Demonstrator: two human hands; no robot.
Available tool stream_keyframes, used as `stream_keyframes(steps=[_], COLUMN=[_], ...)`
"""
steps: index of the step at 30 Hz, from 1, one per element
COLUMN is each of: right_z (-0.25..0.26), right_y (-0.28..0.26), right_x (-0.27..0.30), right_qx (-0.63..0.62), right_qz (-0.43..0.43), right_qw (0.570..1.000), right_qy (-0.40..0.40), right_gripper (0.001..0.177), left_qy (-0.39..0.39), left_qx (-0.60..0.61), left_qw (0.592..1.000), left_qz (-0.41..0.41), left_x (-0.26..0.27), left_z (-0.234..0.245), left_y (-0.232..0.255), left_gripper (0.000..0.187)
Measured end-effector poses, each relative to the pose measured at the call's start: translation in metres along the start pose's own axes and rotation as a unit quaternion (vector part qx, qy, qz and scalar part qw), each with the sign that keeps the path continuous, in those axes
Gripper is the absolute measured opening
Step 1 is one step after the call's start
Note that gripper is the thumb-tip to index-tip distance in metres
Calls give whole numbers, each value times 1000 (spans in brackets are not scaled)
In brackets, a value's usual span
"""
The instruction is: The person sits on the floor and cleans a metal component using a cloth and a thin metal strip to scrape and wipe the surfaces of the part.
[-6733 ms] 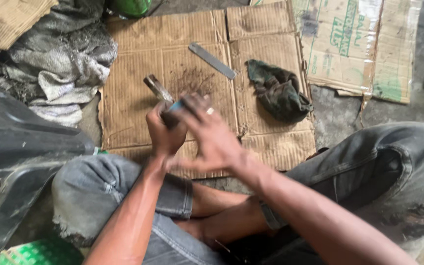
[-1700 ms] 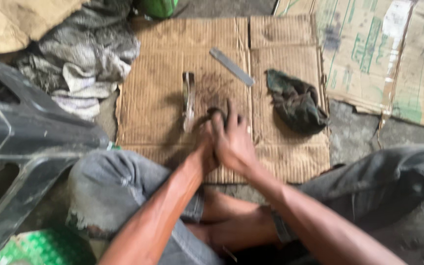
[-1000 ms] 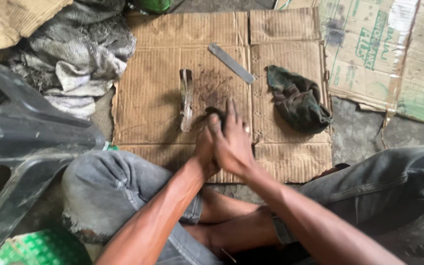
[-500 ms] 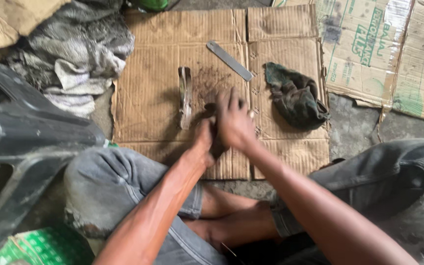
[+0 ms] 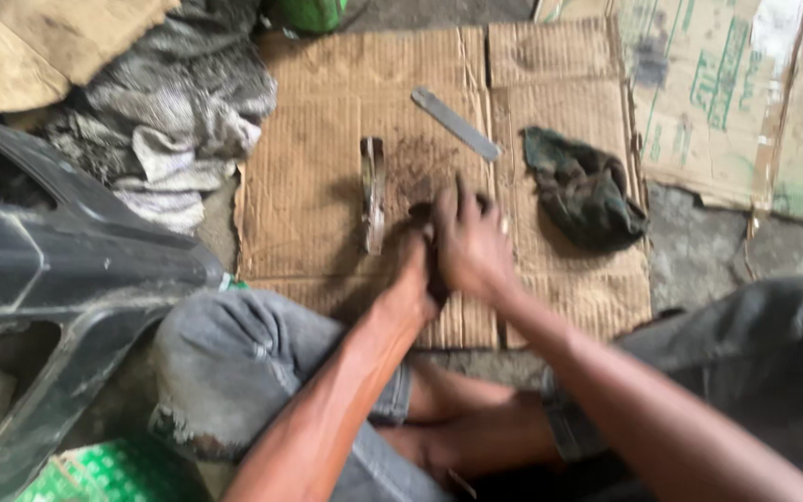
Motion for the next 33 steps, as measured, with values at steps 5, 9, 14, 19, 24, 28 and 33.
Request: stream_keyframes(steps=[5, 9, 14, 19, 24, 28, 33], right_z=[4, 6, 4, 1, 9, 23, 15], right_y=[-12, -12, -16, -3, -20, -21, -19], right_x=[5, 3, 13, -5, 16, 14, 11], right_qx=[-120, 61, -233, -159, -172, -158, -178], right_qz=[-114, 1, -190, -185, -161, -145, -152], right_qw=[985, 996, 952, 968, 968, 973, 969], right_qy=[-54, -59, -56, -65, -84, -89, -76], right_gripper=[68, 65, 80, 85, 86, 86, 89], left_qy=[-26, -11, -81, -169, -157, -251, -153], left_qx=[5, -3, 61, 55, 95, 162, 86], left_qw=[999, 1000, 995, 983, 982, 954, 984], left_qz=[25, 14, 11, -39, 54, 3, 5], left_x=[12, -10, -18, -41, -10, 8, -6], left_z=[-10, -3, 19, 33, 26, 8, 12], left_y=[12, 0, -23, -36, -13, -24, -17], left_gripper=[60, 61, 55, 61, 63, 65, 65])
Point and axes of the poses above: each hand's wrist, its own x-axis away from the middle knuckle, its own z-axis out of the back of the hand, y = z × x, the point moved 2 cm from there along -x, towards the middle knuckle
